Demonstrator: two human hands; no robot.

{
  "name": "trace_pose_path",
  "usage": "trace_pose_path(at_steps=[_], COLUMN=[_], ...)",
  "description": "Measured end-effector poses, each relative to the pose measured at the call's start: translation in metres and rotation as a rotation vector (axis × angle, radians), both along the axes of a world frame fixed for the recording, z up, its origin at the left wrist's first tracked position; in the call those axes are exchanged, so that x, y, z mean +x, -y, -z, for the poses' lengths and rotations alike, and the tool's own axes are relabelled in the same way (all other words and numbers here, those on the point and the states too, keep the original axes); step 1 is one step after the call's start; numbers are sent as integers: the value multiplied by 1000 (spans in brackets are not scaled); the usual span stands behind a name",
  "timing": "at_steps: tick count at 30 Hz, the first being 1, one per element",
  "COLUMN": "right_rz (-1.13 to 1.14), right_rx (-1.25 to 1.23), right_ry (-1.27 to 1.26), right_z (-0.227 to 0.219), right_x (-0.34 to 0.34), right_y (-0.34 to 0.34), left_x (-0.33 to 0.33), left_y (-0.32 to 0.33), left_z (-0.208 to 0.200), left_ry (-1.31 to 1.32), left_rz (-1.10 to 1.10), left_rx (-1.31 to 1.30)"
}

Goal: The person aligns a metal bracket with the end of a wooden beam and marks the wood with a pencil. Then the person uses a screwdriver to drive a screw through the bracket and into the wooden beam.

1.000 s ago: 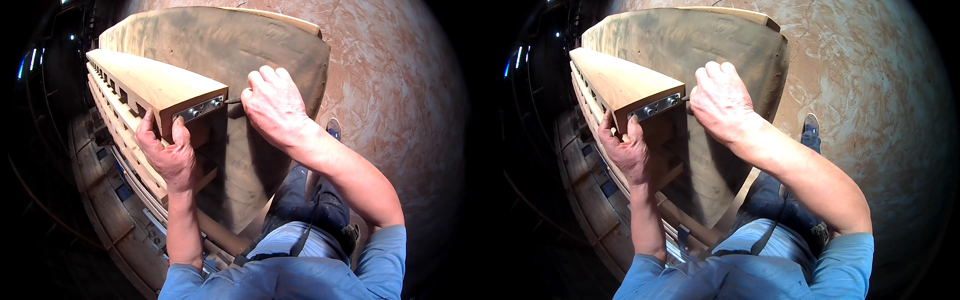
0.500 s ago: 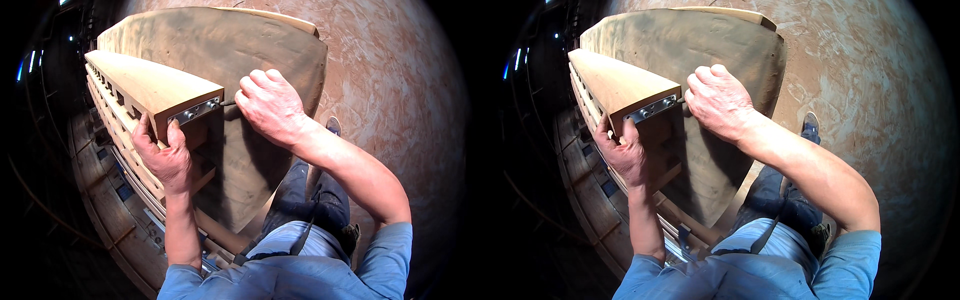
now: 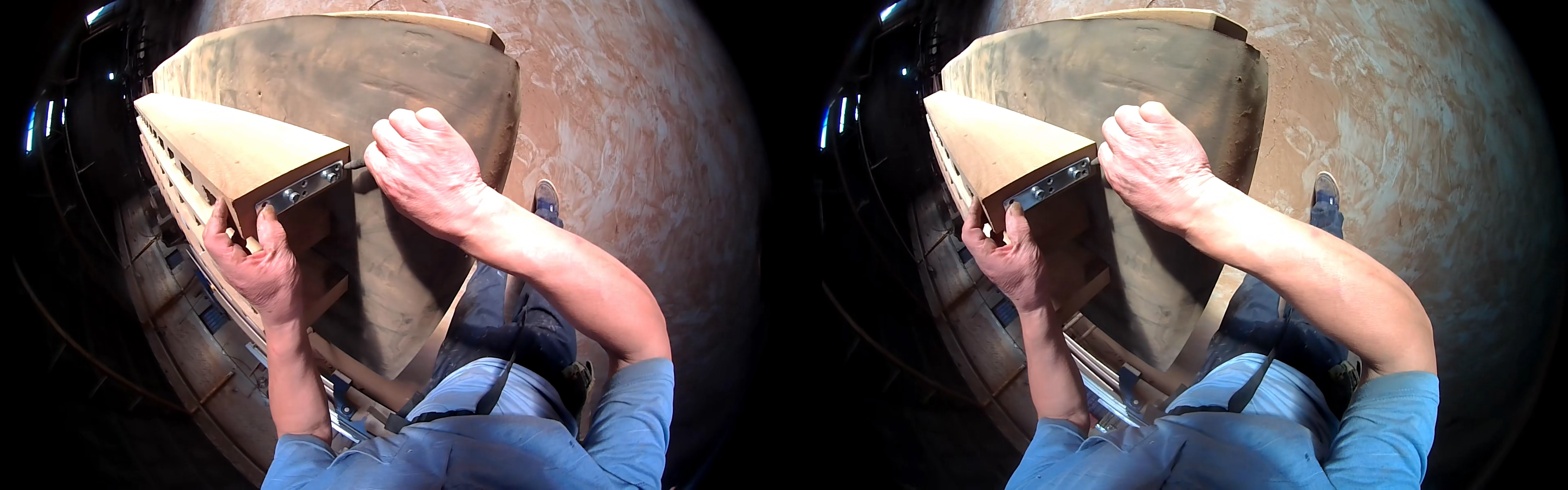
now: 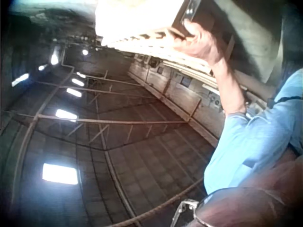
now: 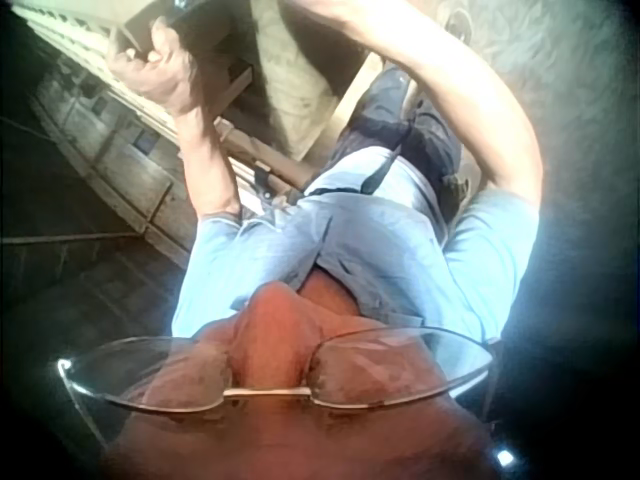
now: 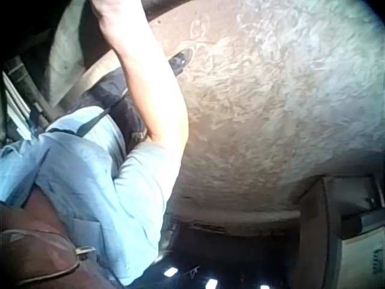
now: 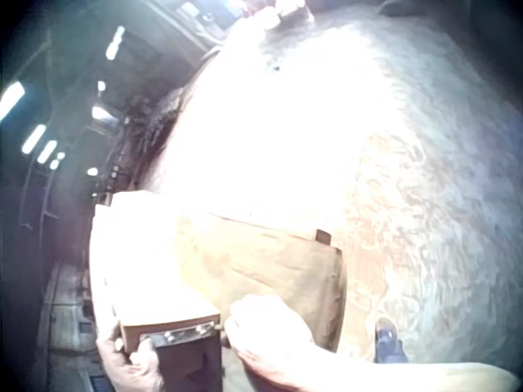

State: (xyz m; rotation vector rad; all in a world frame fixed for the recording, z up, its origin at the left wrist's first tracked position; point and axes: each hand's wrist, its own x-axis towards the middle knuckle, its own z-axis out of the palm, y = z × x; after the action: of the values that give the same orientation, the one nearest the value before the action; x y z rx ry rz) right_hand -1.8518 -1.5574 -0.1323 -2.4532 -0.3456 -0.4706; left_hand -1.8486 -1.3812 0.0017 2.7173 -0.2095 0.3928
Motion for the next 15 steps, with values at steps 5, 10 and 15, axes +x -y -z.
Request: trace_pose_path(at_steps=[5, 10, 15], right_rz=[41, 27, -28], right_rx=[22, 19, -18], right_ry=[-22, -10, -31], right_z=[-3, -1, -2], right_x=[-1, -2, -5], right_y=[3, 4, 1], left_x=[0, 1, 0], left_y=[-1, -1, -3], left_z=[0, 1, 2], left_ry=[2, 3, 17], left_rz=[7, 18, 44], left_rx=[21, -9, 11])
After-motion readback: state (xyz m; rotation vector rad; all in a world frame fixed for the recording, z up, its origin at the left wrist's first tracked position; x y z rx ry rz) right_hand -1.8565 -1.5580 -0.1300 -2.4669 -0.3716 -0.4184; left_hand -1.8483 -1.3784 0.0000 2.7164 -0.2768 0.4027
